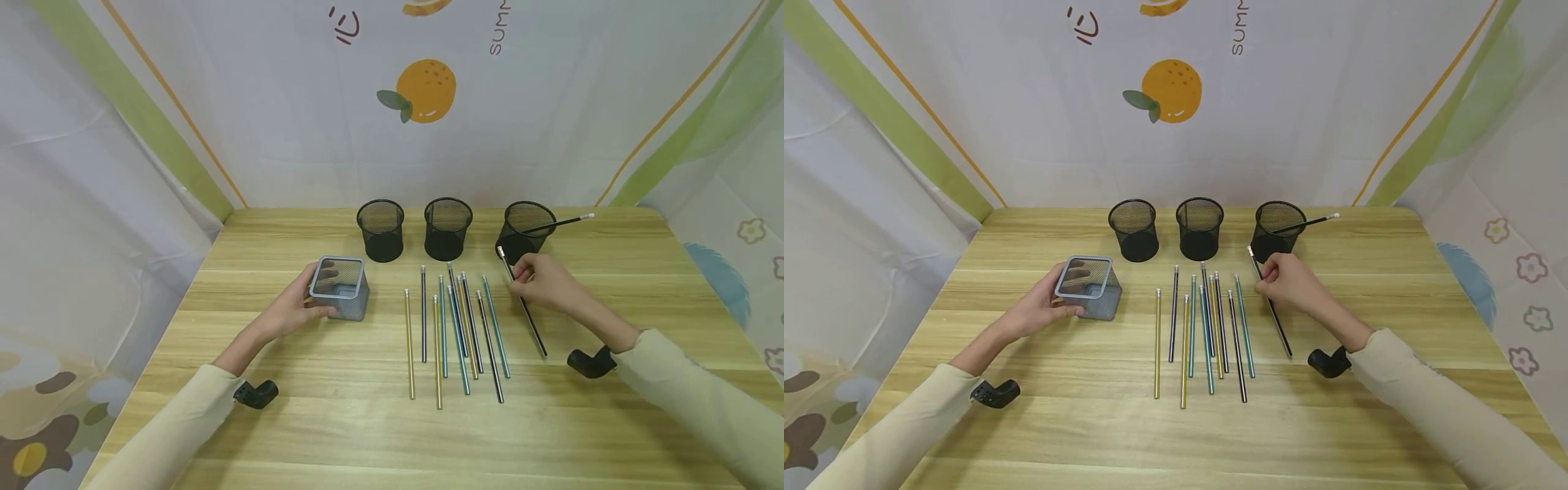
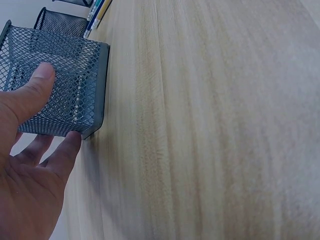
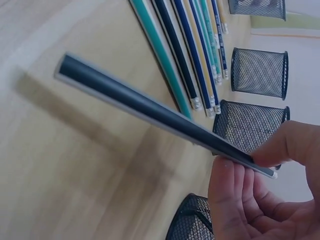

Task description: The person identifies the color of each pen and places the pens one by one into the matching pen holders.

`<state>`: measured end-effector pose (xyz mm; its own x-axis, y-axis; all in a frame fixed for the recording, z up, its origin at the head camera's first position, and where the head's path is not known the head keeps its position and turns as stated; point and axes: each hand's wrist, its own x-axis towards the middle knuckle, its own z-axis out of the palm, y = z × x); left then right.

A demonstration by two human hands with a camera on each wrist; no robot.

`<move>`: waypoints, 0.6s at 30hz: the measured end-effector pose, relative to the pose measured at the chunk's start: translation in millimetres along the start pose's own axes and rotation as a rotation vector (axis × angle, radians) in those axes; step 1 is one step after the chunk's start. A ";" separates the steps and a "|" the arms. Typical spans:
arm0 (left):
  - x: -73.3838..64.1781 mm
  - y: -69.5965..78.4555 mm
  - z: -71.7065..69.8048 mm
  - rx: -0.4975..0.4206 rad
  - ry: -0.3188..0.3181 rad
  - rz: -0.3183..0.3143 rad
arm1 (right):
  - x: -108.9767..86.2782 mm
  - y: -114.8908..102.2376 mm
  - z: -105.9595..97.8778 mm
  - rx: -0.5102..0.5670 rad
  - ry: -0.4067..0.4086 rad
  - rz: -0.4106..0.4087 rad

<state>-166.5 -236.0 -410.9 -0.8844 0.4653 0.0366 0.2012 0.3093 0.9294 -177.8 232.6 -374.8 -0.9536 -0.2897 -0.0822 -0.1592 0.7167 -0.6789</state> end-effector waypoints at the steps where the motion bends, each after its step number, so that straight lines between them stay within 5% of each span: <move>1: 0.0 -0.1 0.0 0.001 0.001 0.001 | 0.1 -0.2 -1.5 0.000 0.006 0.003; 18: -0.2 0.1 0.4 0.009 0.004 0.003 | -1.9 -11.4 -32.6 0.058 0.097 -0.043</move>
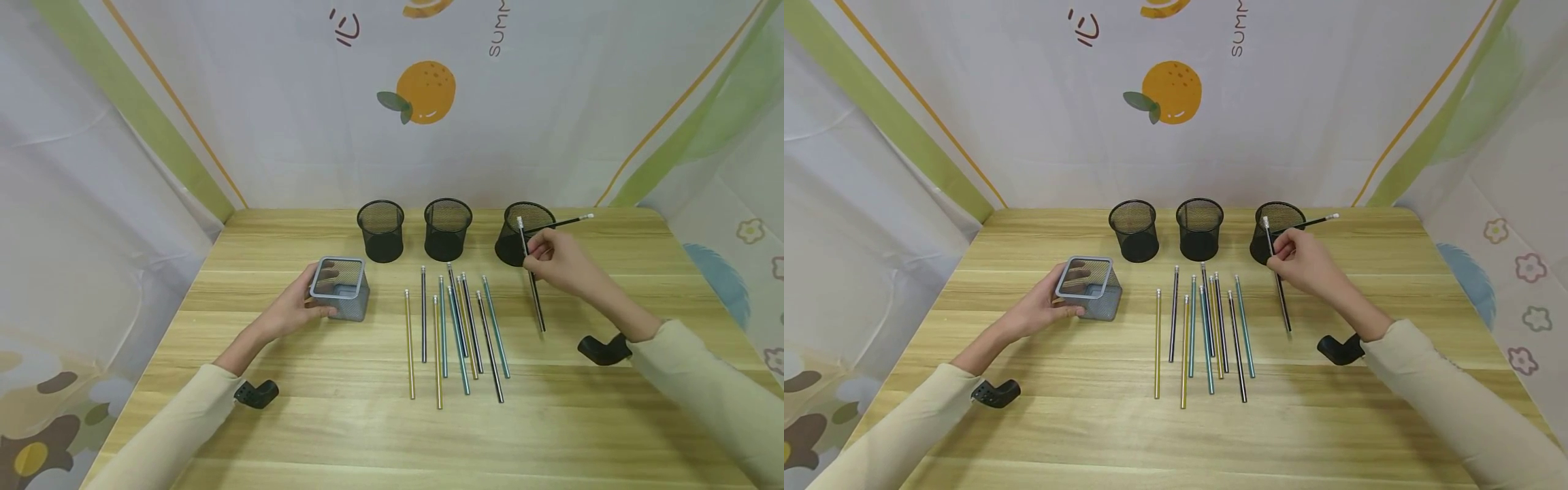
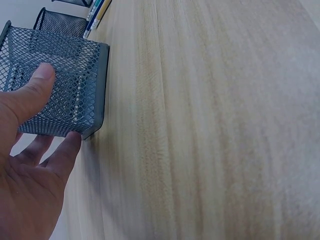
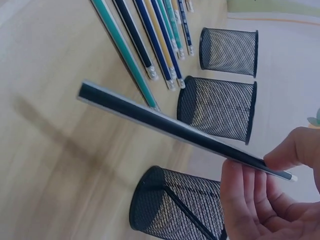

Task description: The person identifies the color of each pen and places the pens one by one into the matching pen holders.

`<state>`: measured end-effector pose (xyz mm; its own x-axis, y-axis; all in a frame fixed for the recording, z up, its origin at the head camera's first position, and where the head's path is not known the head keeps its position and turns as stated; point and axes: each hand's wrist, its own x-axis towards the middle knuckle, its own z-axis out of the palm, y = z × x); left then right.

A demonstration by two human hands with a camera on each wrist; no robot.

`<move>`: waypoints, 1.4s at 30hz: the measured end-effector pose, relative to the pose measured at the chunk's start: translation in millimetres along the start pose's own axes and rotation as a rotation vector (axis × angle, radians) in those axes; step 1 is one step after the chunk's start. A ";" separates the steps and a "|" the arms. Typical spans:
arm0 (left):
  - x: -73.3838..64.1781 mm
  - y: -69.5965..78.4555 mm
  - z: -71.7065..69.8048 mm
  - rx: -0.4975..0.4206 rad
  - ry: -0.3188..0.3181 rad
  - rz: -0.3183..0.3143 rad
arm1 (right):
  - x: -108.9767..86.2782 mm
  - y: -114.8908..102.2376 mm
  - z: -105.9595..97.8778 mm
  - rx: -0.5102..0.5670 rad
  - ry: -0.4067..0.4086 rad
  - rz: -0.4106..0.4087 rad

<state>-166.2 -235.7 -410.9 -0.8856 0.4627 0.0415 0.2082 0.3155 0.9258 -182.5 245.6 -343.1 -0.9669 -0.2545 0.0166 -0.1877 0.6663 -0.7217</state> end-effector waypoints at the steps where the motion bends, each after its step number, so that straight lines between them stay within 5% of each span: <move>1: 0.0 0.2 0.0 -0.001 0.001 -0.002 | -0.1 -0.3 -1.8 0.008 0.005 -0.004; 29: 0.1 0.2 0.6 -0.009 -0.004 0.012 | 7.5 -0.9 -28.3 0.016 0.256 -0.140; 42: -0.6 0.2 0.1 -0.011 -0.002 -0.002 | 8.0 -3.8 -43.4 0.030 0.401 -0.105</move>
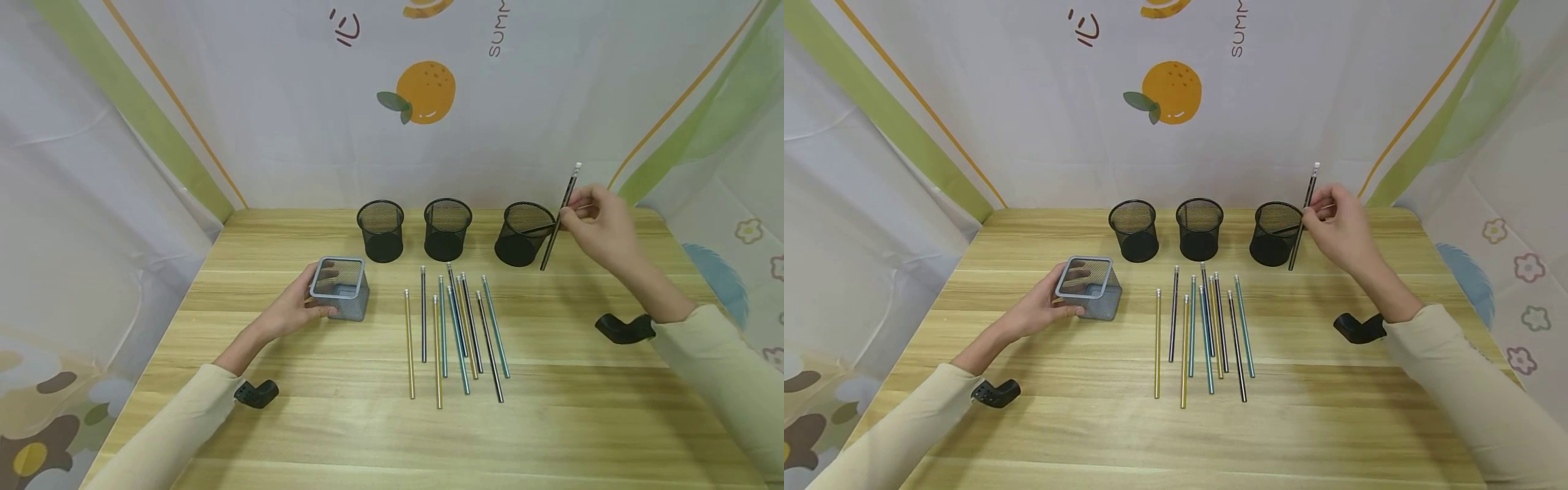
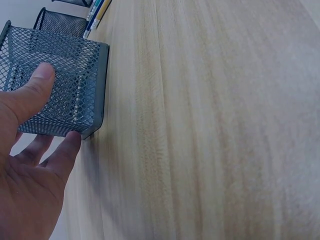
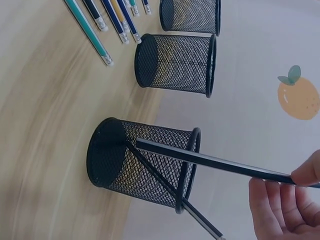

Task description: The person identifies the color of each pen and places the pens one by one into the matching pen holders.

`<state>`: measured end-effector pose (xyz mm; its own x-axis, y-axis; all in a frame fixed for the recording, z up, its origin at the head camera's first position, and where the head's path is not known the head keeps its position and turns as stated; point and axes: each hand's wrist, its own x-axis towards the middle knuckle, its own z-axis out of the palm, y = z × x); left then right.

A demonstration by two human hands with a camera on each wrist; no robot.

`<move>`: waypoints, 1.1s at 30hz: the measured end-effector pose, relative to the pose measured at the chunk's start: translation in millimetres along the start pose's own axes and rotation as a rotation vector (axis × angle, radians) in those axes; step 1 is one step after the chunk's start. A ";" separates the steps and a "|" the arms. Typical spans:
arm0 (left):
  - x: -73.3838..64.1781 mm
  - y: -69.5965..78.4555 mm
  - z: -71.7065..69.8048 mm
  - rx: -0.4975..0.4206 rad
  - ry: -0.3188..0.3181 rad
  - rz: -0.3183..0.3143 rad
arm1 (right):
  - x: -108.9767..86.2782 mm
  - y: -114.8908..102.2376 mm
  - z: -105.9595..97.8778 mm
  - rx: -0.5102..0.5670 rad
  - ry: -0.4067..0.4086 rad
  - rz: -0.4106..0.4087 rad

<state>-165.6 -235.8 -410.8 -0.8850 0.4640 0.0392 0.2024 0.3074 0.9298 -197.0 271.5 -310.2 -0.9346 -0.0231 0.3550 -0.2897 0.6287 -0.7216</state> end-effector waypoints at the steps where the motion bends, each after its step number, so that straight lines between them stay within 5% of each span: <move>1: 0.0 -0.1 -0.1 0.000 0.000 0.000 | 0.2 0.0 -0.7 0.006 0.014 0.000; 15: 1.8 0.4 -0.1 0.006 -0.006 0.006 | 2.7 -3.2 -6.0 0.064 0.166 -0.025; 33: 1.6 0.5 0.4 0.011 -0.002 0.001 | 10.2 2.4 -1.9 0.178 0.264 -0.054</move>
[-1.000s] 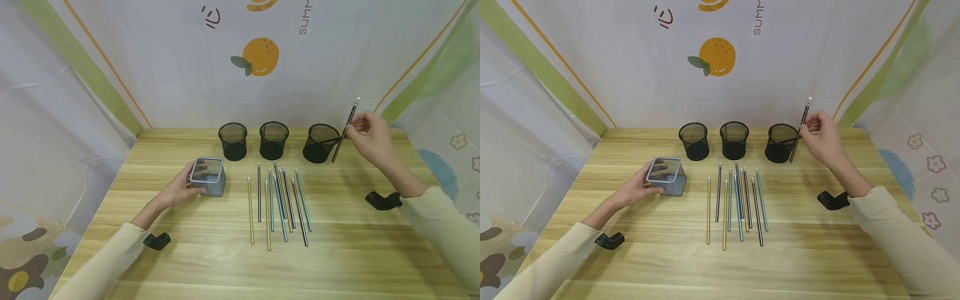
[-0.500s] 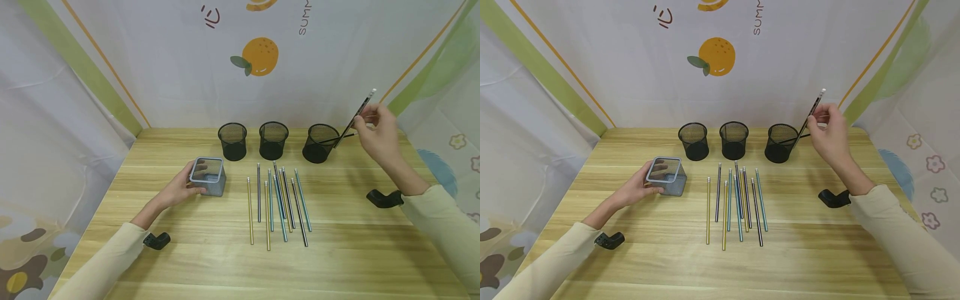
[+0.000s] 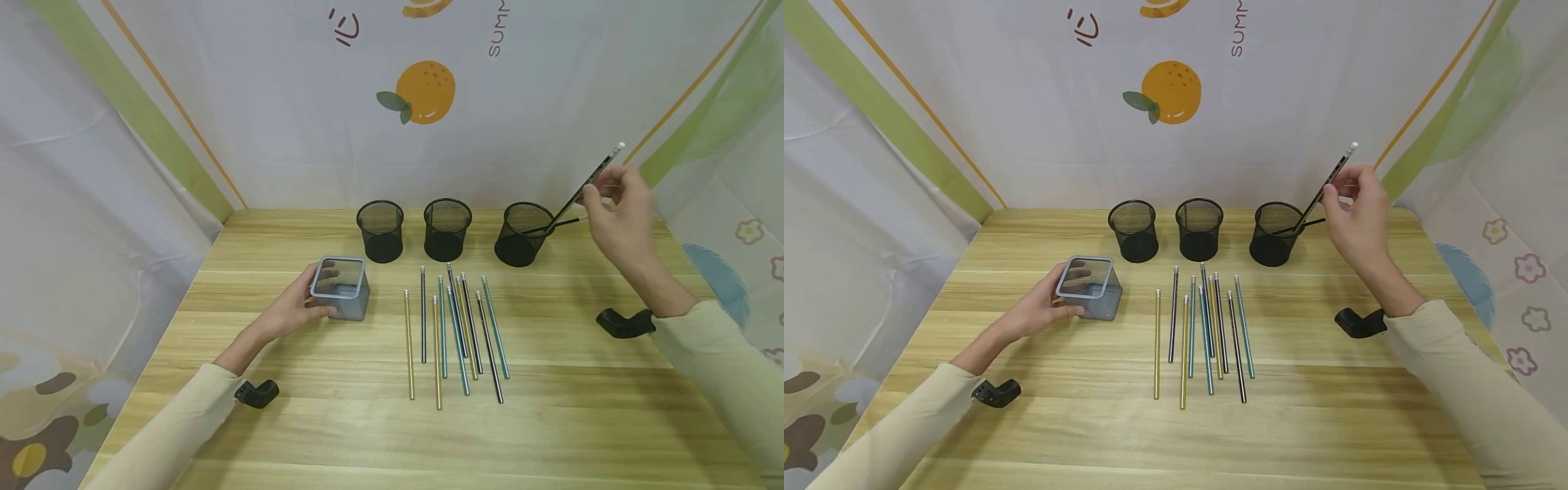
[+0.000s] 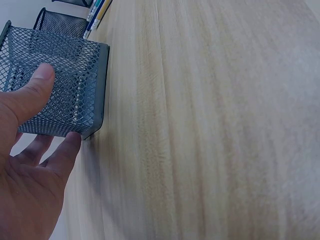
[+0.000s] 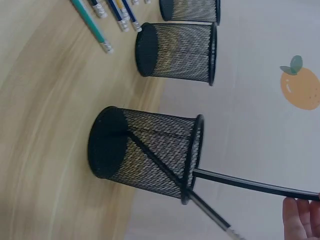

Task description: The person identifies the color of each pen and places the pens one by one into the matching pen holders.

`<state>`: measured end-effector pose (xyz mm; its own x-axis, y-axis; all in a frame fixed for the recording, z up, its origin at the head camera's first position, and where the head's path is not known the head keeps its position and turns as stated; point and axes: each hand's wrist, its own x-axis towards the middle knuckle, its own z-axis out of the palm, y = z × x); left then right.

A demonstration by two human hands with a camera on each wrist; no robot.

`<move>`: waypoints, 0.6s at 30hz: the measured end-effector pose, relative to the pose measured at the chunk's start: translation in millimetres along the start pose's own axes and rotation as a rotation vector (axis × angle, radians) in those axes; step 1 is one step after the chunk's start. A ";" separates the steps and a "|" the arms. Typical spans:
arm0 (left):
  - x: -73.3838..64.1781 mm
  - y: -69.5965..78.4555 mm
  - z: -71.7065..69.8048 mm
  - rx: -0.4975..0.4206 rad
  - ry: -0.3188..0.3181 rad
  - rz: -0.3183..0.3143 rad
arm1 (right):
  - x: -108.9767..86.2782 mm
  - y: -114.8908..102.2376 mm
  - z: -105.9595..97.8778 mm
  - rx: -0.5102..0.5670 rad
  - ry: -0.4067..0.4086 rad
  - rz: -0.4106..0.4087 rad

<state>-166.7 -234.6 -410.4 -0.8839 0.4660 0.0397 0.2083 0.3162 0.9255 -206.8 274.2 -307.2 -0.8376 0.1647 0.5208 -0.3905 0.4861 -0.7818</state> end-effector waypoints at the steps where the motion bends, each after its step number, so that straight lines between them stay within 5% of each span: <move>1: -0.1 0.4 0.0 -0.002 0.001 -0.002 | -0.2 0.9 0.4 0.001 -0.004 0.004; 18: -0.1 1.1 0.2 0.002 0.000 -0.016 | -8.0 17.8 5.3 -0.019 -0.052 -0.014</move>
<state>-166.3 -234.1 -409.5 -0.8874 0.4604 0.0247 0.1948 0.3258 0.9252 -209.1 277.0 -327.1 -0.8514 0.1130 0.5122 -0.3952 0.5039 -0.7681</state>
